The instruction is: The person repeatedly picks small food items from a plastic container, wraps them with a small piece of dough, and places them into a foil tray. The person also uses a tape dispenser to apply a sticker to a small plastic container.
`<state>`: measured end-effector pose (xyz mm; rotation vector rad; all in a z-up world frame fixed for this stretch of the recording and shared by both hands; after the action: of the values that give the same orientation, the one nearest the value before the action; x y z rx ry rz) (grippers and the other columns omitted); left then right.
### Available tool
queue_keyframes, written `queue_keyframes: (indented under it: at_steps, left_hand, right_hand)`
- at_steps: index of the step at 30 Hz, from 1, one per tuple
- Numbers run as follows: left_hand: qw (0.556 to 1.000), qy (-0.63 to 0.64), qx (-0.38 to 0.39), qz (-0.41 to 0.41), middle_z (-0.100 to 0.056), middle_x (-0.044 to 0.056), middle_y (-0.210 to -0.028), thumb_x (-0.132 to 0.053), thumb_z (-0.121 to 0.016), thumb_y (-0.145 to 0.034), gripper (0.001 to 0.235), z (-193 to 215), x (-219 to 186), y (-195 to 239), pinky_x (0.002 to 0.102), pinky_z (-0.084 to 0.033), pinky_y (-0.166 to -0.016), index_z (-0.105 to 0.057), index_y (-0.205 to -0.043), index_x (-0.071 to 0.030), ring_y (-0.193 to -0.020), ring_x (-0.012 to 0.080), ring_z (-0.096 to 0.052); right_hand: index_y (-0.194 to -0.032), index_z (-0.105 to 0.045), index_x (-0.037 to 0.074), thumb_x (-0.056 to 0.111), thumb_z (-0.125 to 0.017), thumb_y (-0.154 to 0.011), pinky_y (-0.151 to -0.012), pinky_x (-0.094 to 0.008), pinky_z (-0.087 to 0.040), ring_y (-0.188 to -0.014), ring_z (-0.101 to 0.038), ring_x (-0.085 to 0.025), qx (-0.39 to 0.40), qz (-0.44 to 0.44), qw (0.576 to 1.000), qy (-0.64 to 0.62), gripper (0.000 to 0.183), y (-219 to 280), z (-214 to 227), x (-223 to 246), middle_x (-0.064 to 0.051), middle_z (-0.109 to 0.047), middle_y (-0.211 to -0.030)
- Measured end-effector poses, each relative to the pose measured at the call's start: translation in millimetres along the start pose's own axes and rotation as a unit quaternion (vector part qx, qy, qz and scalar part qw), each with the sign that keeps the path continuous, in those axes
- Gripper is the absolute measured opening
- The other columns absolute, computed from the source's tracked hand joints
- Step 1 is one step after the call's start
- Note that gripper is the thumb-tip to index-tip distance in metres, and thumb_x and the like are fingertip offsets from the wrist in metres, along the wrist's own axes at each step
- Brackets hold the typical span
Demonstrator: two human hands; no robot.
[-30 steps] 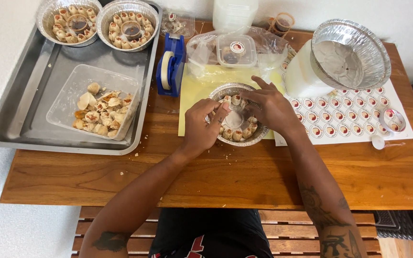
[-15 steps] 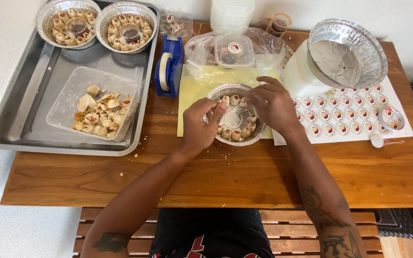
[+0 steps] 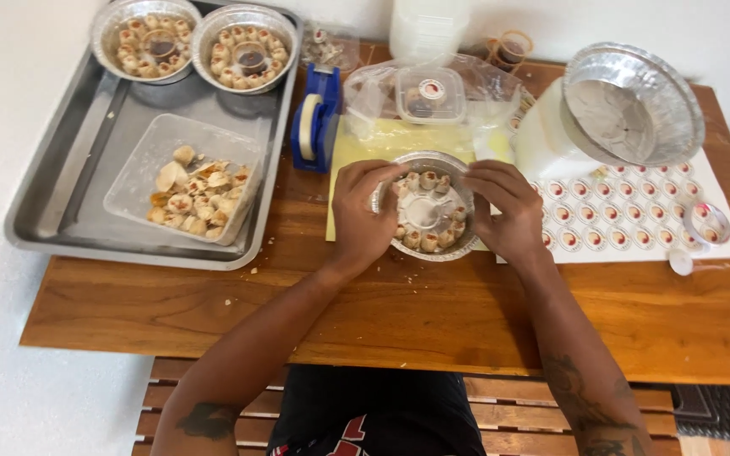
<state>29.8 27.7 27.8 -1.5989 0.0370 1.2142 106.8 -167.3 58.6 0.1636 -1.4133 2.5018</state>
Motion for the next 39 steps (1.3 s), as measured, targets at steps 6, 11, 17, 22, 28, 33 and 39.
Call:
queue_keyframes:
  at_steps: [6, 11, 17, 22, 28, 33, 39]
  left_hand:
    - [0.999, -0.013, -0.034, -0.007, -0.063, 0.012, -0.120, 0.003, -0.067, -0.087, 0.041, -3, 21, 11, 0.054, -0.044, -0.107, -0.071, -0.123, -0.013, -0.121, 0.0401, -0.059]
    - [0.997, 0.036, -0.065, 0.005, -0.061, 0.021, -0.123, 0.001, -0.060, -0.087, 0.046, 0, 13, 7, 0.055, -0.043, -0.110, -0.061, -0.133, -0.007, -0.123, 0.0463, -0.058]
    - [0.995, 0.055, -0.068, 0.039, -0.059, 0.020, -0.127, -0.008, -0.061, -0.085, 0.055, 6, 33, 10, 0.051, -0.037, -0.117, -0.054, -0.140, -0.009, -0.127, 0.0422, -0.056]
    - [0.997, 0.040, -0.033, 0.049, -0.057, 0.017, -0.132, -0.016, -0.064, -0.086, 0.060, -3, 50, 11, 0.051, -0.032, -0.121, -0.050, -0.144, -0.014, -0.133, 0.0379, -0.051]
    - [0.997, 0.030, 0.033, 0.062, -0.054, 0.013, -0.138, -0.027, -0.068, -0.087, 0.068, -18, 68, 17, 0.050, -0.025, -0.127, -0.045, -0.150, -0.021, -0.142, 0.0323, -0.045]
    - [0.990, 0.031, 0.111, 0.078, -0.051, 0.009, -0.145, -0.037, -0.073, -0.087, 0.076, -33, 82, 32, 0.050, -0.018, -0.132, -0.040, -0.156, -0.028, -0.150, 0.0266, -0.040]
    - [0.993, 0.019, 0.101, 0.063, -0.055, 0.015, -0.140, -0.028, -0.063, -0.097, 0.059, -24, 67, 24, 0.050, -0.022, -0.131, -0.043, -0.153, -0.021, -0.141, 0.0294, -0.048]
  right_hand:
    - [-0.092, -0.078, -0.009, -0.027, -0.054, -0.085, -0.078, -0.054, -0.062, -0.086, -0.073, -0.046, 0.011, 0.050, 0.997, -0.066, 0.031, -29, -23, 47, -0.024, -0.075, -0.093]
    - [-0.095, -0.079, -0.006, -0.025, -0.056, -0.082, -0.076, -0.051, -0.063, -0.085, -0.074, -0.043, 0.030, 0.134, 0.984, -0.117, 0.032, -81, -54, 101, -0.022, -0.076, -0.096]
    - [-0.101, -0.077, -0.003, -0.014, -0.063, -0.089, -0.081, -0.049, -0.061, -0.091, -0.072, -0.042, 0.153, 0.121, 0.964, -0.180, 0.021, -129, -127, 131, -0.019, -0.075, -0.099]
    - [-0.094, -0.075, -0.004, 0.001, -0.074, -0.089, -0.083, -0.054, -0.058, -0.092, -0.069, -0.046, 0.319, 0.076, 0.932, -0.155, 0.007, -152, -191, 150, -0.022, -0.075, -0.091]
    - [-0.100, -0.083, 0.007, 0.023, -0.080, -0.084, -0.070, -0.043, -0.061, -0.080, -0.068, -0.033, 0.456, -0.030, 0.888, -0.048, 0.023, -148, -254, 133, -0.012, -0.078, -0.080]
    - [-0.092, -0.085, 0.019, 0.030, -0.081, -0.072, -0.070, -0.049, -0.060, -0.081, -0.068, -0.039, 0.481, -0.041, 0.875, 0.030, 0.023, -128, -292, 115, -0.013, -0.075, -0.076]
    - [-0.100, -0.082, 0.014, 0.032, -0.083, -0.071, -0.073, -0.043, -0.063, -0.081, -0.074, -0.032, 0.439, -0.106, 0.892, -0.005, 0.034, -128, -286, 110, -0.005, -0.076, -0.074]
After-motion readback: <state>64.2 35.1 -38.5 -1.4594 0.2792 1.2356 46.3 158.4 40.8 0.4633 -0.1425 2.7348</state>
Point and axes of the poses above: each hand's wrist, its own y-axis away from the middle knuckle, its own z-axis out of the back of the hand, x = y × z, the point moved 5 cm from there along -y, towards the middle knuckle
